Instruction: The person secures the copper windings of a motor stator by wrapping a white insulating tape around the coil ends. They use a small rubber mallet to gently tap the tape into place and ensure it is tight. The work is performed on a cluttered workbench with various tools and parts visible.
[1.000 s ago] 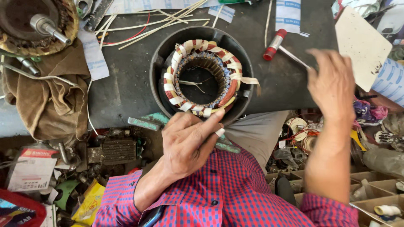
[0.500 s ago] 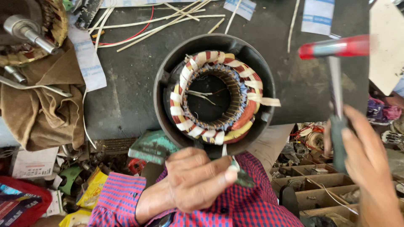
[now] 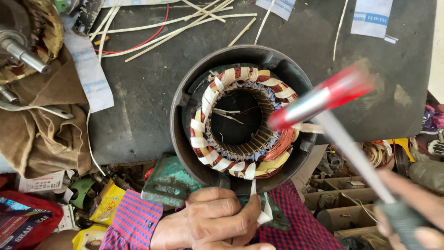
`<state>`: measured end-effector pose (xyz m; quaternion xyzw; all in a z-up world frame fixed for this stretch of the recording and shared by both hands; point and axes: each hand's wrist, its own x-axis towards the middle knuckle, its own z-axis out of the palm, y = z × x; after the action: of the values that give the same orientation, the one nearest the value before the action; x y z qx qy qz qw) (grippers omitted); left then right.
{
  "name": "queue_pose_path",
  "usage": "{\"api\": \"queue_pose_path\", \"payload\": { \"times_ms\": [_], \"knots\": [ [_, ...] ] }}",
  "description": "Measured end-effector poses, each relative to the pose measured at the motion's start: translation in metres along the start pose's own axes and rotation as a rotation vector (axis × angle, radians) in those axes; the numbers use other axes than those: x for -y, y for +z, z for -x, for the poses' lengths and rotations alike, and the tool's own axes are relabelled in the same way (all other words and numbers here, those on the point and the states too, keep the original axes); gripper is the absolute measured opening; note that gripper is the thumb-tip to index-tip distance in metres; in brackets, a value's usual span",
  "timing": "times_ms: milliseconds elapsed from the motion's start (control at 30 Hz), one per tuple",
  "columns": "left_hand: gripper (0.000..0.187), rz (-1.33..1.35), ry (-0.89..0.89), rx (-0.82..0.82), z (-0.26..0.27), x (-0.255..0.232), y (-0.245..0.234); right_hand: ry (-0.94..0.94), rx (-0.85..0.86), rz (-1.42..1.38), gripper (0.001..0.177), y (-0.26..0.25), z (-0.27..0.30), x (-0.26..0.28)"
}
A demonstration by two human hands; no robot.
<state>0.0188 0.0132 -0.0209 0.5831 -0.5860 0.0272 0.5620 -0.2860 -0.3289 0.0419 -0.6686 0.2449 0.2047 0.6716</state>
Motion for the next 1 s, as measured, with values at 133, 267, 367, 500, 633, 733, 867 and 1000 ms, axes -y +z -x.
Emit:
{"api": "queue_pose_path", "payload": {
  "times_ms": [133,267,367,500,633,733,867,1000],
  "knots": [
    [0.031,0.128,-0.045,0.276,-0.004,0.004,-0.026,0.632,0.533,-0.072,0.065,-0.017,-0.028,-0.024],
    [0.032,0.117,-0.127,0.297,0.002,0.000,-0.021,0.626,0.636,0.037,0.071,-0.051,-0.025,-0.033],
    [0.034,0.111,-0.100,0.318,0.008,0.002,-0.021,0.664,0.481,0.026,0.074,-0.057,-0.026,-0.048],
    [0.035,0.114,-0.091,0.323,0.006,0.002,-0.023,0.986,0.311,-0.112,0.078,-0.035,-0.017,-0.063],
    [0.030,0.135,-0.046,0.343,0.003,0.007,-0.025,0.343,0.105,-0.245,0.067,-0.019,0.007,-0.038],
    [0.032,0.186,-0.090,0.358,-0.004,0.006,-0.030,0.340,0.552,0.182,0.066,-0.021,-0.022,-0.019],
    [0.027,0.176,-0.021,0.332,-0.008,0.010,-0.030,0.134,0.518,0.457,0.072,-0.025,-0.031,0.013],
    [0.020,0.138,-0.123,0.228,-0.008,0.005,-0.018,0.421,0.721,0.321,0.072,-0.017,-0.048,0.014]
  ]
}}
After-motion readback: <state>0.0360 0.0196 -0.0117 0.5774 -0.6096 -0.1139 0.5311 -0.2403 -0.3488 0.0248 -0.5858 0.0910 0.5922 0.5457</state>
